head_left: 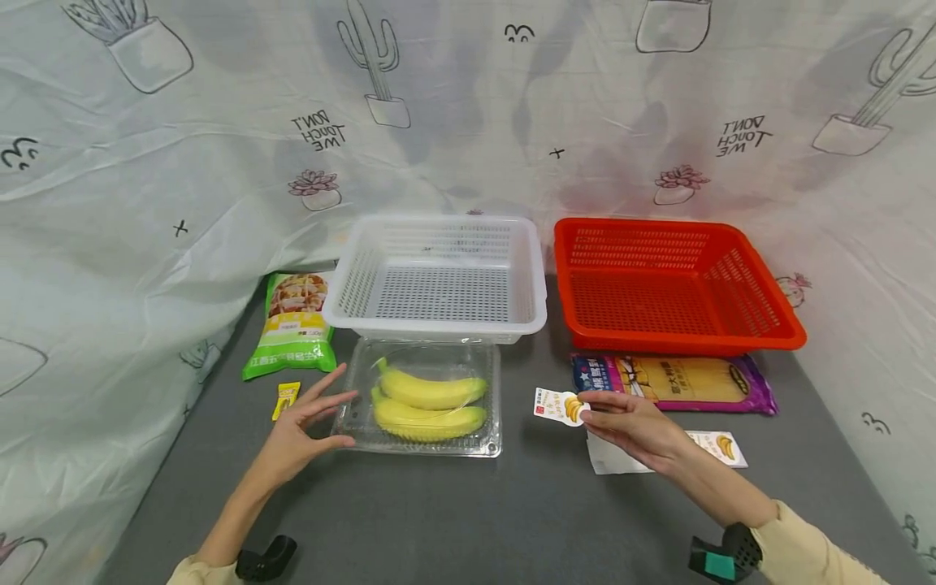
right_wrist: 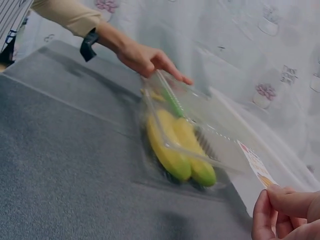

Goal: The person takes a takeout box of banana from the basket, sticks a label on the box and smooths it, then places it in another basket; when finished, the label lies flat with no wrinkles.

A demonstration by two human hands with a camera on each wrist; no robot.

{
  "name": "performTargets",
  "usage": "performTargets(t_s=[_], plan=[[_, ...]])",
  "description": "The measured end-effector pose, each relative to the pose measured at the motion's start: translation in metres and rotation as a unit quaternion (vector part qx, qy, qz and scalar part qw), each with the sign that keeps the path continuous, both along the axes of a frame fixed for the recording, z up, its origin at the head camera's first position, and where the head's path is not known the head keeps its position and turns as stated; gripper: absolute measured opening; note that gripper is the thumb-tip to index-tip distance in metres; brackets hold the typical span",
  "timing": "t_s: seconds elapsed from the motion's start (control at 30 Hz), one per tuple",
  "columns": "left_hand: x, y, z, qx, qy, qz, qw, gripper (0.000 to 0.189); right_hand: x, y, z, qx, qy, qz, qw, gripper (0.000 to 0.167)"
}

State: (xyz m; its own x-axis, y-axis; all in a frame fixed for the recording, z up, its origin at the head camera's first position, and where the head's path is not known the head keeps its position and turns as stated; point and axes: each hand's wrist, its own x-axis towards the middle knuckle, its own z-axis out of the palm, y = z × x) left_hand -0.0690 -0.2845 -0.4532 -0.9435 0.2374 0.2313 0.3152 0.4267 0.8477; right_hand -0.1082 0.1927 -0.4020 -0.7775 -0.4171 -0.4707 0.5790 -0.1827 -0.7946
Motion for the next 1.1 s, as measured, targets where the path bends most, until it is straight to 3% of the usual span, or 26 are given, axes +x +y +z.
performTargets(t_s=[0.13, 0.6, 0.77, 1.1], plan=[[-0.001, 0.002, -0.001, -0.035, -0.015, 0.001, 0.9993, 0.067, -0.002, -0.011, 0.003, 0.020, 0.007, 0.001, 0.9998, 0.024], [0.000, 0.007, 0.009, -0.047, -0.046, 0.002, 0.9978, 0.071, -0.015, -0.051, 0.011, 0.058, 0.017, -0.001, 0.9982, 0.026], [0.001, 0.007, 0.010, -0.046, -0.055, 0.006, 0.9974, 0.071, -0.022, -0.062, 0.012, 0.053, 0.037, 0.012, 0.9978, 0.031], [0.001, 0.007, 0.008, -0.025, -0.056, 0.004, 0.9981, 0.070, -0.034, -0.088, 0.009, 0.016, 0.071, 0.053, 0.9959, 0.026]])
